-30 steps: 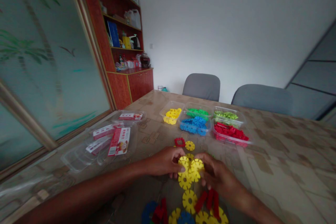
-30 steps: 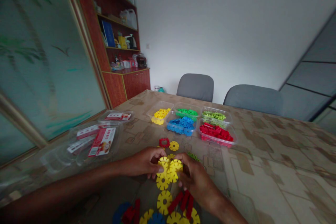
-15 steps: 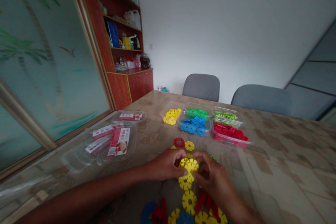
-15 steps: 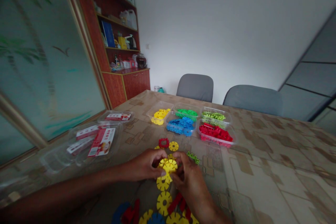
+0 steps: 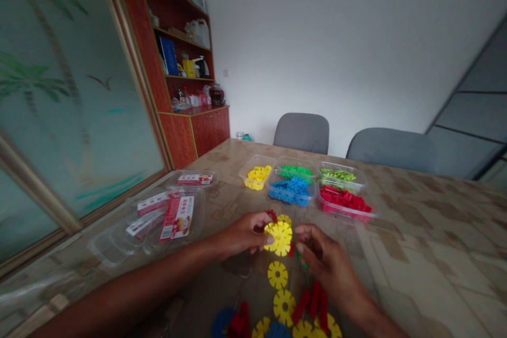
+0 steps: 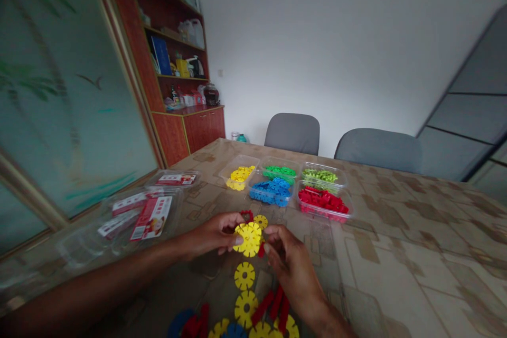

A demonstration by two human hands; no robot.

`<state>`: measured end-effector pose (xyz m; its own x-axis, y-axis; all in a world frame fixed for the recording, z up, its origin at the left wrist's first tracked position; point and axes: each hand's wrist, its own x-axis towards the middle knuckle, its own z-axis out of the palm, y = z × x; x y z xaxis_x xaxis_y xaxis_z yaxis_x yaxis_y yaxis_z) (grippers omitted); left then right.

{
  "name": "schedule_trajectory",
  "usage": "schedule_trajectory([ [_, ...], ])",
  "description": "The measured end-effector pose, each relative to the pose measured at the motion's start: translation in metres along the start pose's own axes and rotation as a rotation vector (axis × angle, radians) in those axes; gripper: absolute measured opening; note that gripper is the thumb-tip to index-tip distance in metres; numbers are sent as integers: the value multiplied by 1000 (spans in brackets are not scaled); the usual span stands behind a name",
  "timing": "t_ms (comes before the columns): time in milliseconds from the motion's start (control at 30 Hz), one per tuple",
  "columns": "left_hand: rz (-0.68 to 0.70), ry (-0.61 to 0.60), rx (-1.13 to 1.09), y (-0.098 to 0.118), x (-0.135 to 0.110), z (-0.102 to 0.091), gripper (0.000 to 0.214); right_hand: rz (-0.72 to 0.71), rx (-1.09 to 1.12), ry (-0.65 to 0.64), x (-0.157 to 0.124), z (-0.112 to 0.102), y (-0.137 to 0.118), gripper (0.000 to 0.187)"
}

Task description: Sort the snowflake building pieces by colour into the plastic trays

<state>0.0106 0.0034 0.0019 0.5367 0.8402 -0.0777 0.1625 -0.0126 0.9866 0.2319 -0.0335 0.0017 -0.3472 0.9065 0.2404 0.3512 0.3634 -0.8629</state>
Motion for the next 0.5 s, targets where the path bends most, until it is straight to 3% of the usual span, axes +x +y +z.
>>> schedule_trajectory([
  [100, 31, 126, 14, 13, 1, -17, 43, 3, -42, 39, 1, -3, 6, 19],
  [333, 116, 425, 163, 54, 27, -82, 31, -10, -42, 29, 4, -5, 12, 22],
  [500, 167, 525, 311, 77, 51, -98, 30, -13, -68, -11, 3, -5, 9, 22],
])
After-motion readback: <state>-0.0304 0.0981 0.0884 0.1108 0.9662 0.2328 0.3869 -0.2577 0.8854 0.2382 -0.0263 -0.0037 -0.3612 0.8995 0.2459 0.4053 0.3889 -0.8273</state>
